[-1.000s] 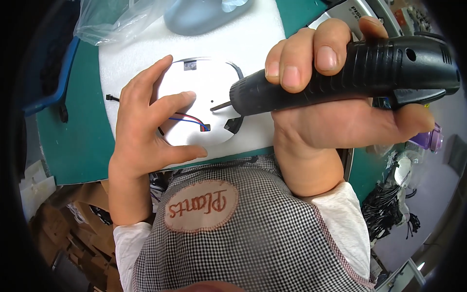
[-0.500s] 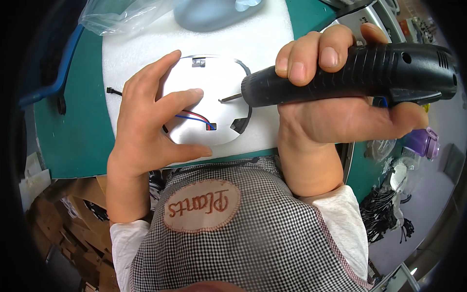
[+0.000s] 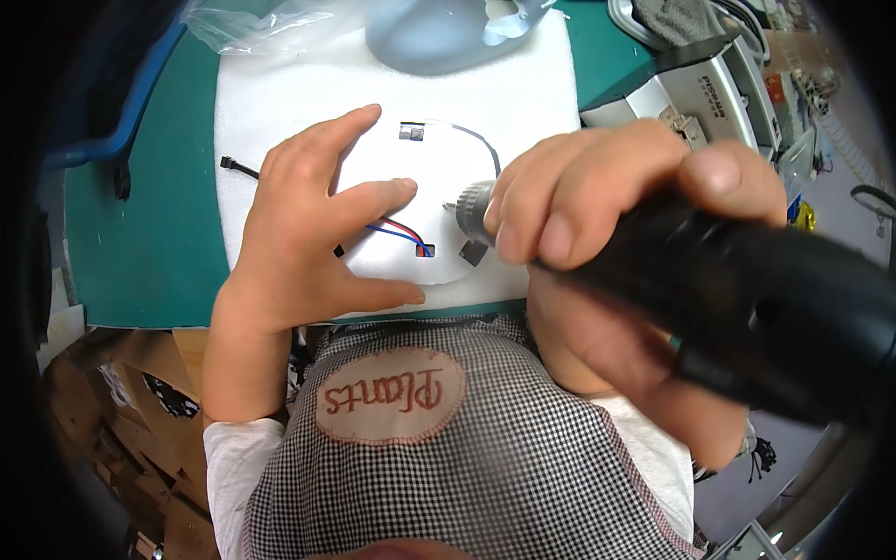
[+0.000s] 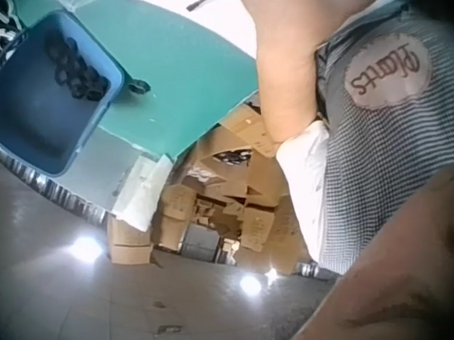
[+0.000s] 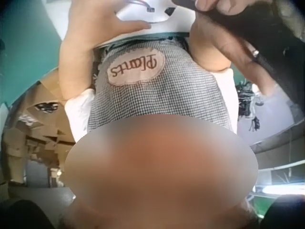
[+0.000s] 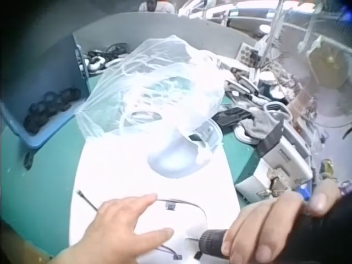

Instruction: The person fastens backing plates onto headlight housings using an electric screwdriver and places the assembled units into a box. The person then fits white trim rings onto headlight bezels by hand.

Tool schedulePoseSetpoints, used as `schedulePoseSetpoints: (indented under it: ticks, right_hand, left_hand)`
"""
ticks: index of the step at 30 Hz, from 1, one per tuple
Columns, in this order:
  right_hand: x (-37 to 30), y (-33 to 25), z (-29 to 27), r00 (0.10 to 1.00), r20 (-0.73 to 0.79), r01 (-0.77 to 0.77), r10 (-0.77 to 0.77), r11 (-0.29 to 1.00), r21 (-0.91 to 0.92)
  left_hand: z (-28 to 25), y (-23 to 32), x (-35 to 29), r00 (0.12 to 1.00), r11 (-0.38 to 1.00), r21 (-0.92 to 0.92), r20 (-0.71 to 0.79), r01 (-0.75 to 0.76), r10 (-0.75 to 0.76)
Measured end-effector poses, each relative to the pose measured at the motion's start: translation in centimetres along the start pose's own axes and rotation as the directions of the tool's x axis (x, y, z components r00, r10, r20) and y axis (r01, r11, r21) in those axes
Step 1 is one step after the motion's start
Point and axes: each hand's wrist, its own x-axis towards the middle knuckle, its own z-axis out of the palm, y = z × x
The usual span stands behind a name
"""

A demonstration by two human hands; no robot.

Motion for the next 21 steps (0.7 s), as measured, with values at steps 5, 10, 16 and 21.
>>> schedulePoseSetpoints:
  ticks: [5,10,16,21]
  right_hand:
    - [1.2,-0.5,1.1,0.996,0.085,0.033,-0.024,0.994,-0.107]
    - [1.8,0.2,0.0,0.975,0.222,0.001,0.018,0.996,-0.085]
    - [2.6,0.2,1.1,0.971,0.222,-0.072,0.090,0.994,-0.088]
    - [4.6,1.2,1.1,0.953,0.280,-0.121,0.118,0.993,-0.009]
  left_hand:
    - [0.2,0.1,0.2,0.999,0.999,-0.012,-0.005,-0.034,0.034]
    - [0.5,-0.1,-0.3,1.000,1.000,-0.027,-0.026,-0.011,0.011]
    - [0.5,-0.2,-0.2,0.999,1.000,-0.020,-0.033,-0.020,0.019]
    - [0.3,-0.2,-0.1,0.999,1.000,-0.004,-0.026,-0.023,0.022]
